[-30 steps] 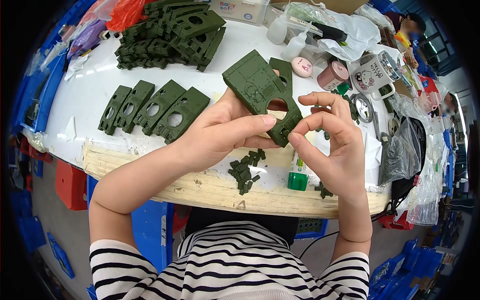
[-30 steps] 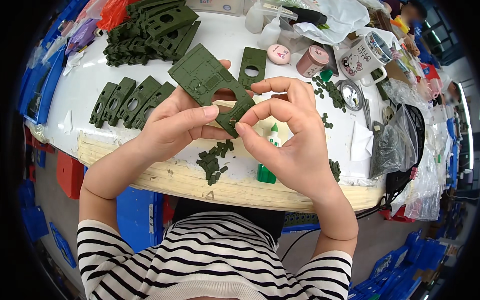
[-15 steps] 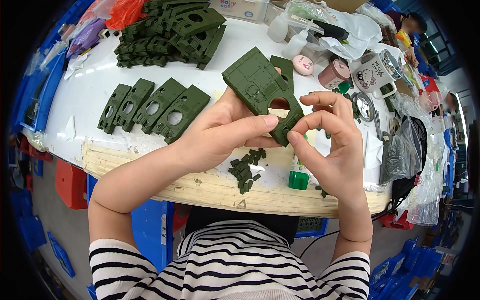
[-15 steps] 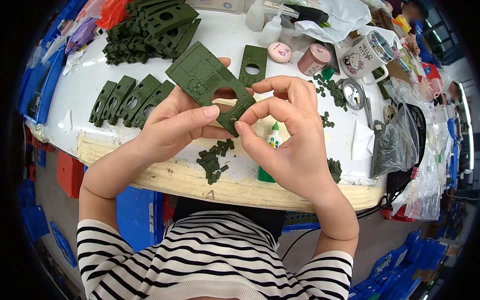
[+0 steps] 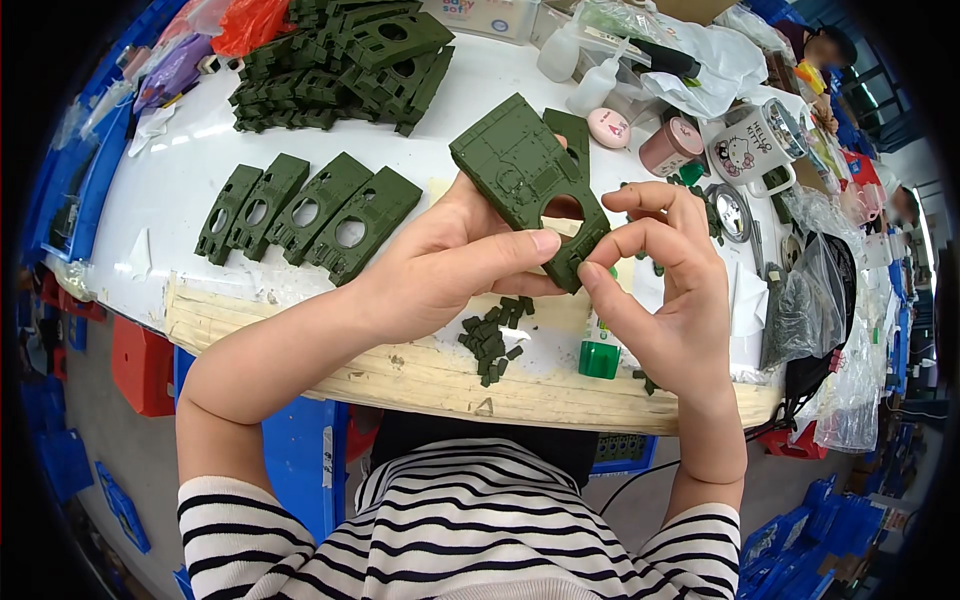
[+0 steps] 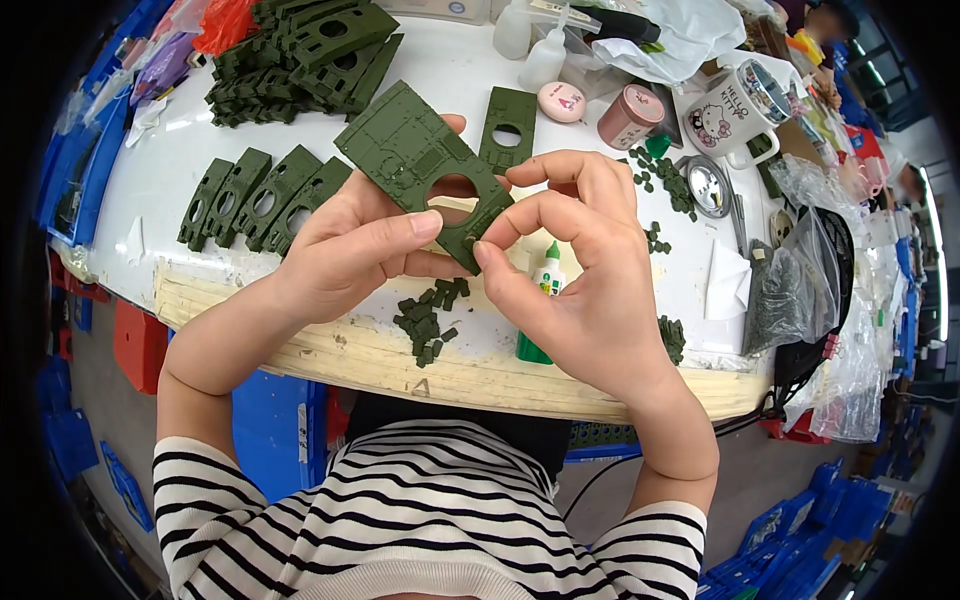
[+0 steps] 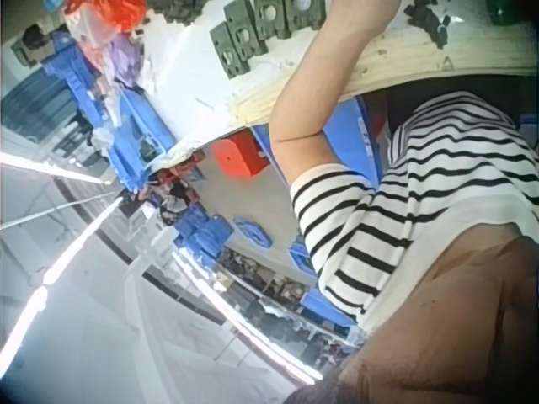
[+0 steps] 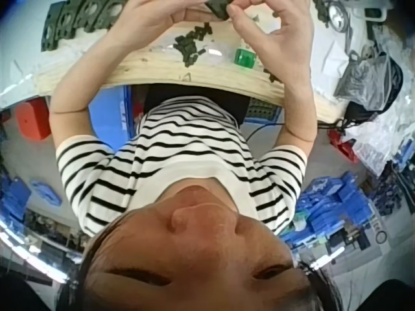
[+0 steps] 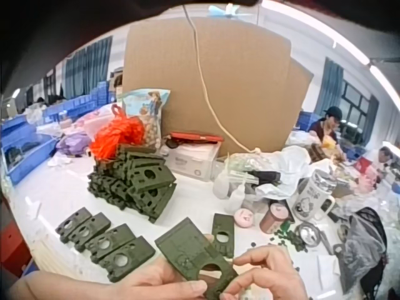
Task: The person is assembling parts of toy tanks using glue and small components at a workbench.
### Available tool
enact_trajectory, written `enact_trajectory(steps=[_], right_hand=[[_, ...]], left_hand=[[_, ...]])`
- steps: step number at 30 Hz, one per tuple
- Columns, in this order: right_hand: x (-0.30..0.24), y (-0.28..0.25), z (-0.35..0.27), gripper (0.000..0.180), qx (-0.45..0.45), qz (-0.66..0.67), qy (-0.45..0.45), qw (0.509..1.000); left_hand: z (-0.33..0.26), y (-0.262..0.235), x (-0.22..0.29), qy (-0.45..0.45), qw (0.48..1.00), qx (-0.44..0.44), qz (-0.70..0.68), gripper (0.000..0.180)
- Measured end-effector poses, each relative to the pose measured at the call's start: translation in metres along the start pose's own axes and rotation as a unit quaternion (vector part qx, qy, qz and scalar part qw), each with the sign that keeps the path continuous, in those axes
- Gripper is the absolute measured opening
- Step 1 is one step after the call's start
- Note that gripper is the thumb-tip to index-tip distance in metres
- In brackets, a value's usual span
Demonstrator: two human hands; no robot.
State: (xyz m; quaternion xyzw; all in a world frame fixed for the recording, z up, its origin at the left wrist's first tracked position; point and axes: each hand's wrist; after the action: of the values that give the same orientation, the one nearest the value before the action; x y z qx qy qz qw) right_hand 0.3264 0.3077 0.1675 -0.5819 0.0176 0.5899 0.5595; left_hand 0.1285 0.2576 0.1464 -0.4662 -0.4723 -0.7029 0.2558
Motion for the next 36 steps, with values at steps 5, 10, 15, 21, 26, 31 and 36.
enact_trajectory(steps=[5,10,15,21,26,31,36], right_hand=[[-0.001,-0.001,0.0,0.009,-0.006,-0.017,0.002,1.0],[-0.001,-0.002,0.0,0.009,-0.005,-0.014,0.0,1.0],[-0.002,-0.001,0.0,0.01,-0.005,-0.017,0.003,1.0],[0.0,-0.003,0.0,0.011,-0.012,-0.046,-0.028,0.998],[-0.003,-0.002,0.0,0.011,-0.006,-0.04,-0.019,0.999],[-0.01,-0.007,-0.002,0.013,0.034,-0.045,-0.044,0.997],[-0.014,-0.012,-0.004,0.028,0.026,-0.198,-0.144,0.969]], left_hand=[[-0.001,0.0,0.0,0.004,1.0,-0.005,-0.004,0.064],[-0.001,0.0,0.0,-0.003,1.0,-0.006,-0.003,0.064],[0.0,-0.001,-0.003,0.003,1.0,-0.009,-0.012,0.064],[0.0,-0.002,-0.006,0.012,1.0,-0.016,-0.01,0.064],[0.0,0.0,-0.006,0.01,1.0,-0.009,-0.017,0.064],[0.001,-0.002,0.004,0.0,1.0,-0.003,-0.023,0.063],[0.002,-0.004,0.005,0.01,1.0,0.004,-0.019,0.062]])
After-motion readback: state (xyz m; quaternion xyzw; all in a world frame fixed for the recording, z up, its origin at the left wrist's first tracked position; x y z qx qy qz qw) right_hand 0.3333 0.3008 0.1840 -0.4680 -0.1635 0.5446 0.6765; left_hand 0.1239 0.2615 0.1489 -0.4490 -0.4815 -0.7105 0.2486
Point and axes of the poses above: each hand's wrist, its own z-axis towards the middle knuckle, its own y-axis out of the palm, x = y × z, and after that the axes turned 8 degrees about -x, right-handed
